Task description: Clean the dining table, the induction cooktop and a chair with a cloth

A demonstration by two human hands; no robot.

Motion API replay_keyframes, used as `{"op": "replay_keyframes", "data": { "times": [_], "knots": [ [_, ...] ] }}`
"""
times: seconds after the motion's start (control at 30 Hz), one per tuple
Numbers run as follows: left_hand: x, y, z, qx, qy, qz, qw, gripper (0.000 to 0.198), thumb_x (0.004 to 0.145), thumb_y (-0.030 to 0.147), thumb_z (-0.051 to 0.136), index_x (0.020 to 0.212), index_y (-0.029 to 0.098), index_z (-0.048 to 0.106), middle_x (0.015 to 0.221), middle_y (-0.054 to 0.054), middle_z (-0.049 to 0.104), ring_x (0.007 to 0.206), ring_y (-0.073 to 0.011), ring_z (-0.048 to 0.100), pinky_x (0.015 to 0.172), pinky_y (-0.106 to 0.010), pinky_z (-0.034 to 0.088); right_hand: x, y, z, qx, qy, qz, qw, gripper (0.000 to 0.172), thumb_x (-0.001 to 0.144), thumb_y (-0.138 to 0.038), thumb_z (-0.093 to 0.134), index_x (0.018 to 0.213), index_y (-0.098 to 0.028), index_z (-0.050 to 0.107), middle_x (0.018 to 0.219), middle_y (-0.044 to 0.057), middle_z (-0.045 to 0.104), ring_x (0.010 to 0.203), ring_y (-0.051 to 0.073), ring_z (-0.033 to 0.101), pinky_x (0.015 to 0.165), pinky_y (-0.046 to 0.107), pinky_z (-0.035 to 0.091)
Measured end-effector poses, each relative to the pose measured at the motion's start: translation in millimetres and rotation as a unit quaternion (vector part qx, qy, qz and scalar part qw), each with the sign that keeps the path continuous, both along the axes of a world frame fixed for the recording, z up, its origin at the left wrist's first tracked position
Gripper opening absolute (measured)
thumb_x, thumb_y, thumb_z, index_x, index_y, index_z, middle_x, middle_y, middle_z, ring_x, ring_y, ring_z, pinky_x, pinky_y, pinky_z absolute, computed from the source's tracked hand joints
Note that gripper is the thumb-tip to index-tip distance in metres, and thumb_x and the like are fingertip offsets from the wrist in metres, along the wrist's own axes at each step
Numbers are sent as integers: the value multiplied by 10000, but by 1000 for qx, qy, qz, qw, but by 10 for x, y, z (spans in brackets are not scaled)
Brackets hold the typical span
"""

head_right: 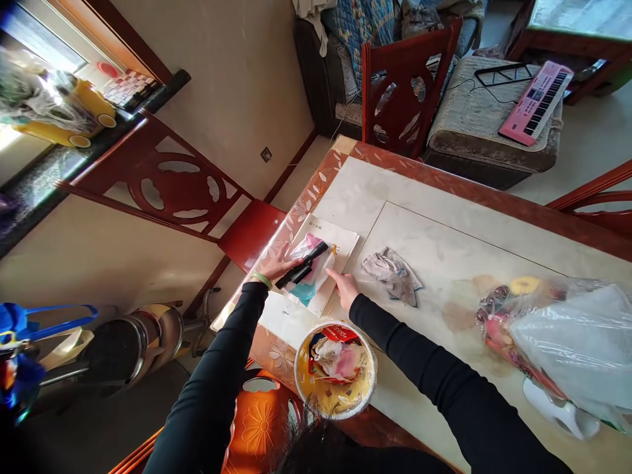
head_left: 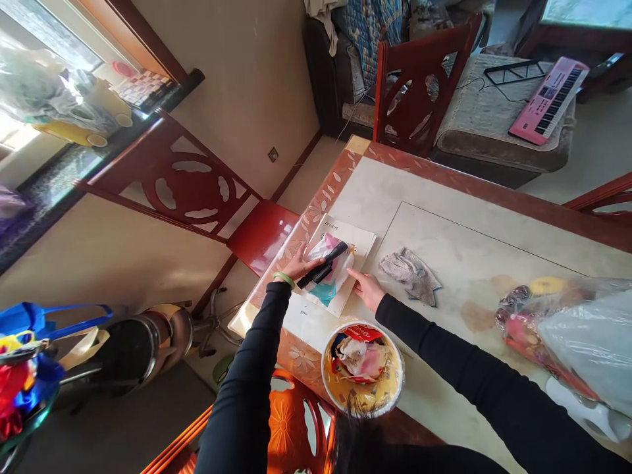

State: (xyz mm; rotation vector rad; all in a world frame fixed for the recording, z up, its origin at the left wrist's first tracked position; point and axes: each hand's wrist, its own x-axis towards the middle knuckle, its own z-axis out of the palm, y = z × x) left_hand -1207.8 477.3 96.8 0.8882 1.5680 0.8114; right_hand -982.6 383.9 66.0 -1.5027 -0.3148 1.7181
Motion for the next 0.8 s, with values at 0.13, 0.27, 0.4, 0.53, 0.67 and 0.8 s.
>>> {"op": "replay_keyframes", "data": {
  "times": [0.13, 0.27, 0.4, 0.53, 0.67, 0.8],
  "knots": [
    [6, 53, 192, -72, 27, -59, 995, 910, 453, 255, 1058, 1287, 252, 694, 1449, -169, 702, 1562, -394, 463, 1294, -529, 326, -14, 111, 5, -92, 26, 10, 995, 289, 740, -347, 899, 825, -226, 650, 807, 27, 710, 823, 195, 676, 742, 313, 562],
    [59, 64, 280, -47, 99, -89, 990, 868, 460, 352, 1053, 1247, 214, 713, 1476, -191, 681, 1576, -426, 432, 1301, -493, 324, -130, 110, 8, -25, 9, 15, 1000, 383, 689, -368, 948, 929, -239, 679, 981, 15, 775, 967, 201, 705, 815, 310, 570],
    [152, 39, 230, -35, 141, -109, 983, 910, 414, 459, 1052, 1220, 222, 702, 1448, -173, 699, 1517, -432, 509, 1289, -502, 345, -280, 137, 21, 7, 21, 21, 1000, 565, 653, -466, 973, 1059, -261, 636, 1089, 38, 792, 1016, 255, 741, 819, 390, 613],
    [239, 24, 228, -44, 160, -114, 979, 968, 428, 526, 1044, 1279, 243, 680, 1315, -135, 757, 1399, -423, 622, 1221, -533, 441, -338, 227, 60, 9, -31, 2, 999, 640, 621, -484, 983, 1049, -279, 555, 1150, 40, 759, 1122, 267, 726, 938, 432, 622],
    [463, 33, 414, -21, 136, -140, 981, 1012, 531, 513, 1024, 1415, 239, 614, 1224, -112, 764, 1319, -402, 670, 1185, -541, 487, -111, 247, 233, 60, -111, 2, 992, 642, 643, -540, 955, 1024, -292, 502, 1158, 45, 743, 1167, 289, 704, 1056, 454, 573],
    [1138, -28, 607, 36, 78, -154, 984, 1018, 543, 367, 1041, 1445, 244, 584, 1239, -93, 749, 1402, -390, 601, 1249, -522, 422, 531, 48, 522, 138, -177, -23, 974, 544, 750, -552, 862, 1071, -297, 504, 1150, 44, 755, 1153, 296, 714, 1017, 427, 575]
  ]
}}
